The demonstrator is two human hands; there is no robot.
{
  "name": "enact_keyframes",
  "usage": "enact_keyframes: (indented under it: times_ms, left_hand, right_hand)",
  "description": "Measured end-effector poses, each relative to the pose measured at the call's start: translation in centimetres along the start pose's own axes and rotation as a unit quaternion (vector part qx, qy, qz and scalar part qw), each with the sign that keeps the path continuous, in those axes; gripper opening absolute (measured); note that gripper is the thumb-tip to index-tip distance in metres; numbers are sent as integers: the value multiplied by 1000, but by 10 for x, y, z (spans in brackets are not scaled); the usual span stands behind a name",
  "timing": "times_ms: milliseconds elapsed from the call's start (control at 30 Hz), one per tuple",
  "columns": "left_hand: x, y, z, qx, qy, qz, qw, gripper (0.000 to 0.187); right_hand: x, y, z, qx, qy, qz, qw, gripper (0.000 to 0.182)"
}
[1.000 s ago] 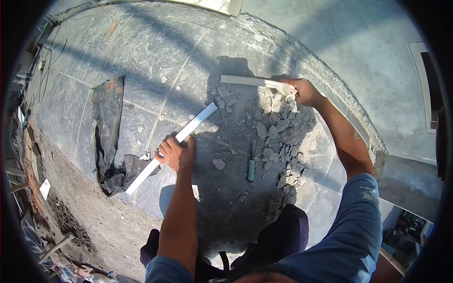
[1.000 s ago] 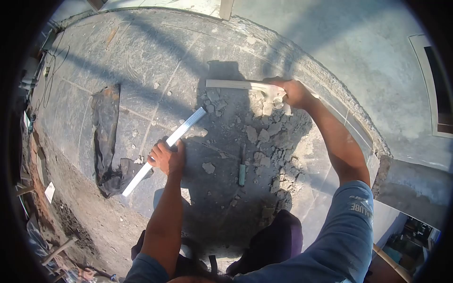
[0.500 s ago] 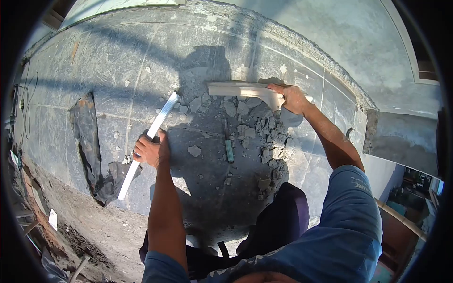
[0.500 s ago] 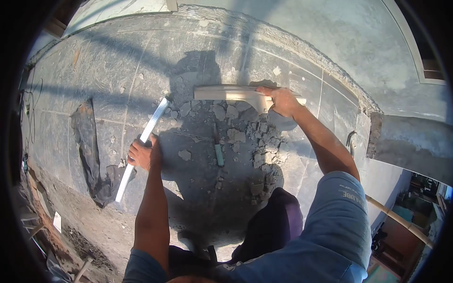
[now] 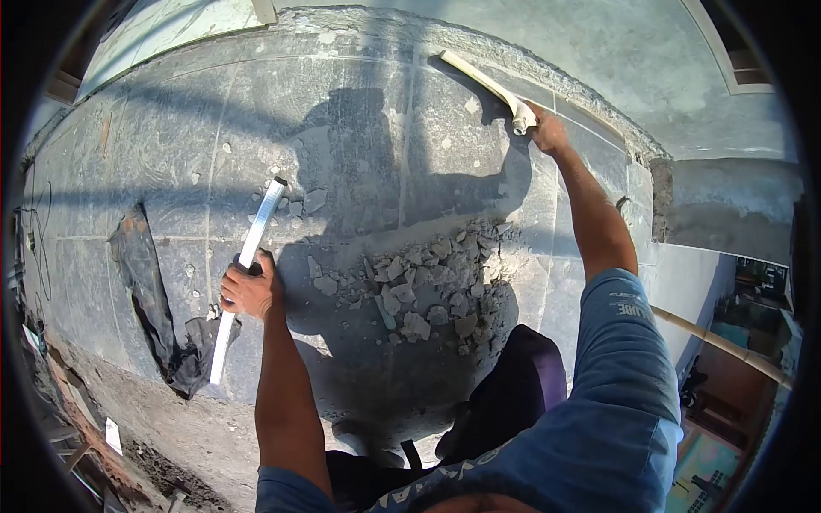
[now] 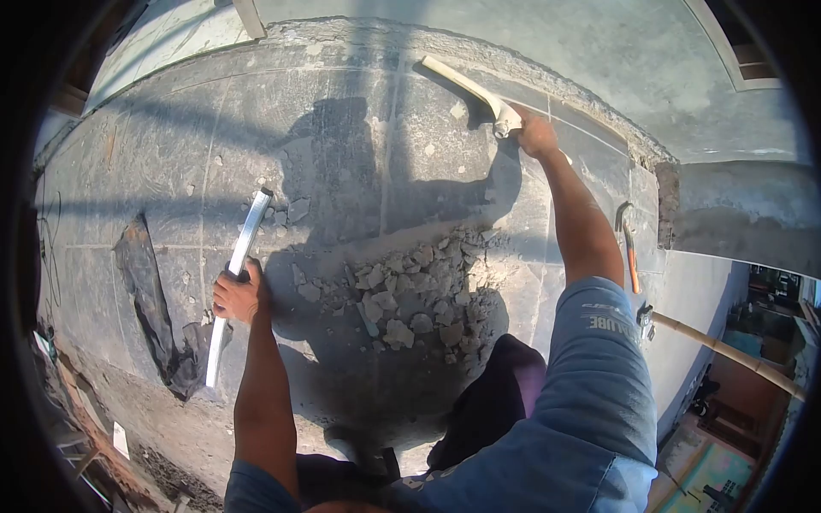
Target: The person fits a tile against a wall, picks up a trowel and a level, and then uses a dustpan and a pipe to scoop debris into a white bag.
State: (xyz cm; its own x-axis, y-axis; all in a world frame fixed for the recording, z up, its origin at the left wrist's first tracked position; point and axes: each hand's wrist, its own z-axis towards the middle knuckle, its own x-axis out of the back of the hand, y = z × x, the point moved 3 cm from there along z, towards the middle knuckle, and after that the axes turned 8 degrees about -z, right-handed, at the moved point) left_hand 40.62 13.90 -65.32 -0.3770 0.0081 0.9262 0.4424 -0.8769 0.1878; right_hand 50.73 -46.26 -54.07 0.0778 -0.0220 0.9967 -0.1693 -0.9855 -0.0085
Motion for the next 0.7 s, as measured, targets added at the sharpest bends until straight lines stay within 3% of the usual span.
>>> enact_keyframes:
  times_ms: [67,200,233,333,400,433,500,567,633,700]
  left_hand:
    - [4,-7,-7,-9,-1,3,1000,62]
    - [5,-2,-3,-4,9,2,1000,61]
    - [5,-1,-2,-4,9,-4,1000,61]
    - [4,-2,-4,-18,31,11,999,59]
    - [6,1,-3,-23,41,7,999,59]
    - [7,1,-5,-23,47,6,999,59]
    - [3,-4,-8,-19,14,23,999,60]
    - [2,-3,-6,-14,28,26,999,62]
    - [8,-1,-8,-14,-21,31,999,64]
    - [7,1,-7,8,-16,38,999,66]
  right_hand:
    - [-22,-6,-31,26,-39,-1,999,62]
    - [-12,-50,-158,183,-116,24,976,67]
    - [2,-61,-174,160,-166,21,973,62]
    - [16,-14,-169,20,-52,134,989,49]
    - [19,52,-139,-88,46,111,989,39]
    - [9,92,-119,-214,18,36,976,38]
    - [-15,139,-101,-223,49,6,974,41]
    - [-24,112,-97,-207,41,-40,977,41]
    - [-10,39,-120,-160,-47,-32,985,44]
    - [-11,-21,-171,-39,-52,6,998,53]
